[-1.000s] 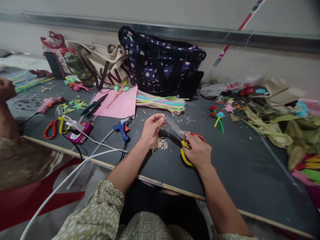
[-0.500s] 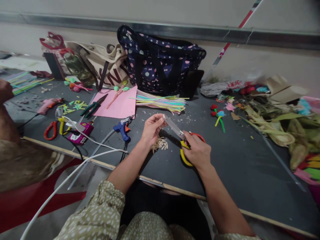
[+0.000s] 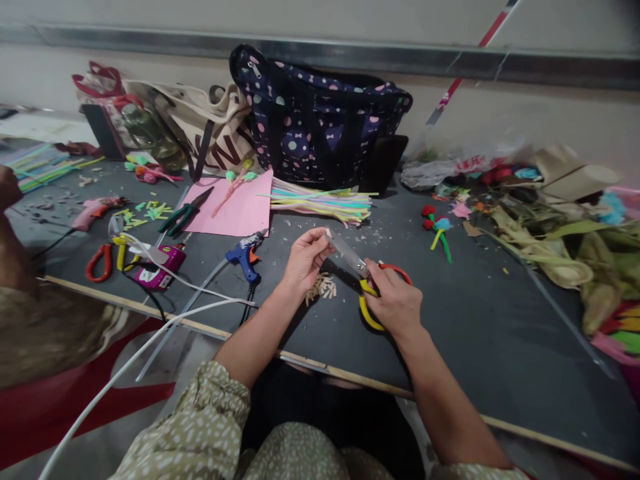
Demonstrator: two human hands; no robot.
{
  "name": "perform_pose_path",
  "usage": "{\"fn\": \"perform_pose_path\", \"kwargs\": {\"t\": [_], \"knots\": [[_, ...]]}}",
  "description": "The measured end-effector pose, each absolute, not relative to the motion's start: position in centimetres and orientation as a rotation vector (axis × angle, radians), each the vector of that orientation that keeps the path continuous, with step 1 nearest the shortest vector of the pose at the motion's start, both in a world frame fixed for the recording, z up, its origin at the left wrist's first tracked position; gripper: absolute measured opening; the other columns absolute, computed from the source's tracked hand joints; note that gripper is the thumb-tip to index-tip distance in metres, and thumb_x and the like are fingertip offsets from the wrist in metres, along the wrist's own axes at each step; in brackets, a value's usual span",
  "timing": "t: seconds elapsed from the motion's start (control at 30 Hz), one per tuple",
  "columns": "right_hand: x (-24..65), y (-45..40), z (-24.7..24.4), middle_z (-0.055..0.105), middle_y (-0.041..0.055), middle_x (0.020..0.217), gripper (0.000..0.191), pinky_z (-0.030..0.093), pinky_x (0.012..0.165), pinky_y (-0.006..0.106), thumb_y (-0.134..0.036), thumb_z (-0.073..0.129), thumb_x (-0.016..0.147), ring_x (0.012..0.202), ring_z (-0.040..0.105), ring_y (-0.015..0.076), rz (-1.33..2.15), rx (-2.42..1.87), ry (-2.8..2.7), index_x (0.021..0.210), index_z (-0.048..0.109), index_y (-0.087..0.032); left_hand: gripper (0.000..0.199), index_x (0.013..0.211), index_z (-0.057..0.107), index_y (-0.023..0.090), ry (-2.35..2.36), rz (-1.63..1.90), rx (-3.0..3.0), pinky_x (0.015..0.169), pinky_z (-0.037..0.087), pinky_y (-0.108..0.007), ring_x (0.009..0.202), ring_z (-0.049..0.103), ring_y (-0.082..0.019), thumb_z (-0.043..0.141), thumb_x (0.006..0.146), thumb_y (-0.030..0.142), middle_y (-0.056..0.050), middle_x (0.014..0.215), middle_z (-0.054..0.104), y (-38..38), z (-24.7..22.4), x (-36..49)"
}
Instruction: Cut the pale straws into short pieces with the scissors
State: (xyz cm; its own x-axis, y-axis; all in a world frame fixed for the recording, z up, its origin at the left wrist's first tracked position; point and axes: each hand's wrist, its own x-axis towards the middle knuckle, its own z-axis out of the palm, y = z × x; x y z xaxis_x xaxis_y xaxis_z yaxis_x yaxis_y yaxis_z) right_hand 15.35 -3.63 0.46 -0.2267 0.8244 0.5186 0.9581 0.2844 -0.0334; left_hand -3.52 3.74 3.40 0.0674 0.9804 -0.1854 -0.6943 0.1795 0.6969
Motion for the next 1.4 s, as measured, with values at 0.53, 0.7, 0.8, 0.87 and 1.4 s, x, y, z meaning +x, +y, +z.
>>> {"fn": "perform_pose_path", "kwargs": {"t": [0.53, 0.7, 0.8, 0.87, 1.4], "knots": [[15.34, -3.56, 0.17, 0.068, -0.0012, 0.081, 0.041, 0.033, 0.058, 0.022, -0.022, 0.05, 0.082, 0.069, 0.057, 0.0094, -0.423, -1.547, -2.109, 0.122, 0.06, -0.022, 0.029, 0.081, 0.066, 0.016, 0.694, 1.315, 0.482, 0.067, 0.052, -0.02, 0.06, 0.061, -0.006, 0.083, 0.058, 0.021, 0.003, 0.07, 0.067, 3.92, 2.5, -3.55], [15.18, -3.59, 0.41, 0.068, -0.0002, 0.081, 0.04, 0.035, 0.058, 0.021, -0.021, 0.05, 0.081, 0.068, 0.058, 0.0095, -0.37, -1.558, -2.116, 0.119, 0.062, -0.022, 0.03, 0.079, 0.065, 0.016, 0.704, 1.314, 0.468, 0.068, 0.052, -0.021, 0.059, 0.061, -0.007, 0.084, 0.056, 0.021, 0.002, 0.068, 0.066, 3.9, 2.79, -3.45], [15.11, -3.64, 0.46, 0.068, 0.0001, 0.08, 0.041, 0.036, 0.058, 0.02, -0.021, 0.05, 0.08, 0.067, 0.058, 0.0097, -0.31, -1.562, -2.127, 0.119, 0.061, -0.021, 0.03, 0.079, 0.065, 0.016, 0.704, 1.314, 0.461, 0.068, 0.052, -0.021, 0.06, 0.061, -0.007, 0.084, 0.056, 0.021, 0.002, 0.068, 0.066, 3.91, 2.82, -3.44], [15.11, -3.66, 0.4, 0.068, 0.0003, 0.081, 0.041, 0.038, 0.059, 0.02, -0.02, 0.051, 0.079, 0.068, 0.058, 0.0099, -0.265, -1.571, -2.133, 0.119, 0.061, -0.021, 0.03, 0.08, 0.065, 0.016, 0.706, 1.31, 0.459, 0.069, 0.052, -0.021, 0.06, 0.062, -0.007, 0.084, 0.057, 0.021, 0.002, 0.068, 0.066, 3.92, 2.75, -3.46], [15.61, -3.5, 0.83, 0.069, 0.003, 0.097, 0.046, 0.042, 0.067, 0.024, -0.025, 0.057, 0.078, 0.084, 0.063, 0.0157, -0.152, -1.637, -2.088, 0.123, 0.056, -0.021, 0.028, 0.085, 0.064, 0.017, 0.694, 1.335, 0.464, 0.072, 0.053, -0.021, 0.063, 0.06, -0.005, 0.08, 0.062, 0.016, 0.003, 0.075, 0.064, 3.99, 3.3, -3.89]]}}
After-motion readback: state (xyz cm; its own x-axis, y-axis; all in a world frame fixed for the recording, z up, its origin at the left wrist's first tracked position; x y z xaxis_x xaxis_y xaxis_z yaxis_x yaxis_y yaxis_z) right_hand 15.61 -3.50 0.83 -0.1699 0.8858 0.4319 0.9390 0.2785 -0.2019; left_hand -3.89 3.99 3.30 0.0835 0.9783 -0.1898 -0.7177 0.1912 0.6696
